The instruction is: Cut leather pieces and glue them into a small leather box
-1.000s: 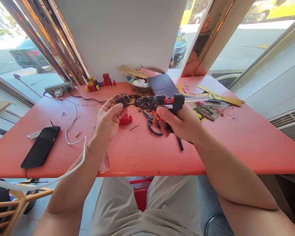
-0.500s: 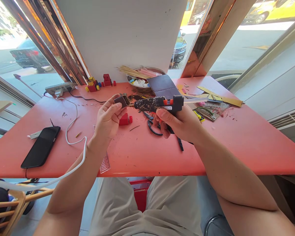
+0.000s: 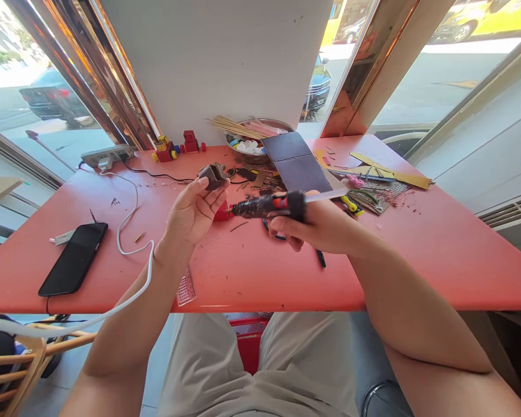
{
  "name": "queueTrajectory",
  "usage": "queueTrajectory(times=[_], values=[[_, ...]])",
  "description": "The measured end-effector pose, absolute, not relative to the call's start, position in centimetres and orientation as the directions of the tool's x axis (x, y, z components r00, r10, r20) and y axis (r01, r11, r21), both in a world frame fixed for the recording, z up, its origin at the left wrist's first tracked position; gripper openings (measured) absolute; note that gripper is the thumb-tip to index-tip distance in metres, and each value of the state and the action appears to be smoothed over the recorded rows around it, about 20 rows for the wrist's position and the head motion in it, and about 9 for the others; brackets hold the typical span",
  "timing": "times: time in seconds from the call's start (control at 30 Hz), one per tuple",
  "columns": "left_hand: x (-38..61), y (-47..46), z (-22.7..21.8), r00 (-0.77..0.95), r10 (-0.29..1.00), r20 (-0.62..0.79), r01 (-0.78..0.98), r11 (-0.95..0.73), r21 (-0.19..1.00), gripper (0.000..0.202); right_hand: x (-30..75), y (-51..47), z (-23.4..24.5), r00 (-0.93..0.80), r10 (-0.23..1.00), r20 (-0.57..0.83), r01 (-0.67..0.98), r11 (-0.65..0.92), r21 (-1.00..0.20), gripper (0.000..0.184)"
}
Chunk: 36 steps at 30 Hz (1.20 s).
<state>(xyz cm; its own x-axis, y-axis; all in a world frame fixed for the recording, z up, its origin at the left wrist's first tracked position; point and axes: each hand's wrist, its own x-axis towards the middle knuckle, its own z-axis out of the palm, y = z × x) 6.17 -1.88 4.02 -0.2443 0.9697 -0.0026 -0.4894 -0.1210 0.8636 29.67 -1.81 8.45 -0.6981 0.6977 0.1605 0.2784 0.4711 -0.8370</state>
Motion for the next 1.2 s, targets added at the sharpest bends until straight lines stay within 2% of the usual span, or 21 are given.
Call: queueTrajectory(times=[0.1, 0.23, 1.0, 1.2], values=[[6.2, -2.0, 4.1, -0.220, 0.975, -0.021, -0.491, -0.093, 0.866, 0.012, 29.7, -2.1, 8.7, -0.625, 0.756, 0.197, 0.176, 0.382, -0.907, 0.066], [6.3, -2.0, 4.1, -0.196, 0.980, -0.038, -0.502, -0.067, 0.862, 0.012, 29.2, -2.5, 8.8, -0.565, 0.797, 0.216, 0.129, 0.344, -0.930, 0.071], [6.2, -2.0, 3.6, -0.189, 0.982, -0.017, -0.492, -0.080, 0.867, 0.016, 28.7, -2.8, 8.5, -0.512, 0.831, 0.218, 0.184, 0.355, -0.917, 0.080], [6.4, -2.2, 4.1, -0.200, 0.979, -0.040, -0.509, -0.069, 0.858, 0.010, 28.8, -2.7, 8.4, -0.515, 0.833, 0.204, 0.197, 0.346, -0.917, 0.081]])
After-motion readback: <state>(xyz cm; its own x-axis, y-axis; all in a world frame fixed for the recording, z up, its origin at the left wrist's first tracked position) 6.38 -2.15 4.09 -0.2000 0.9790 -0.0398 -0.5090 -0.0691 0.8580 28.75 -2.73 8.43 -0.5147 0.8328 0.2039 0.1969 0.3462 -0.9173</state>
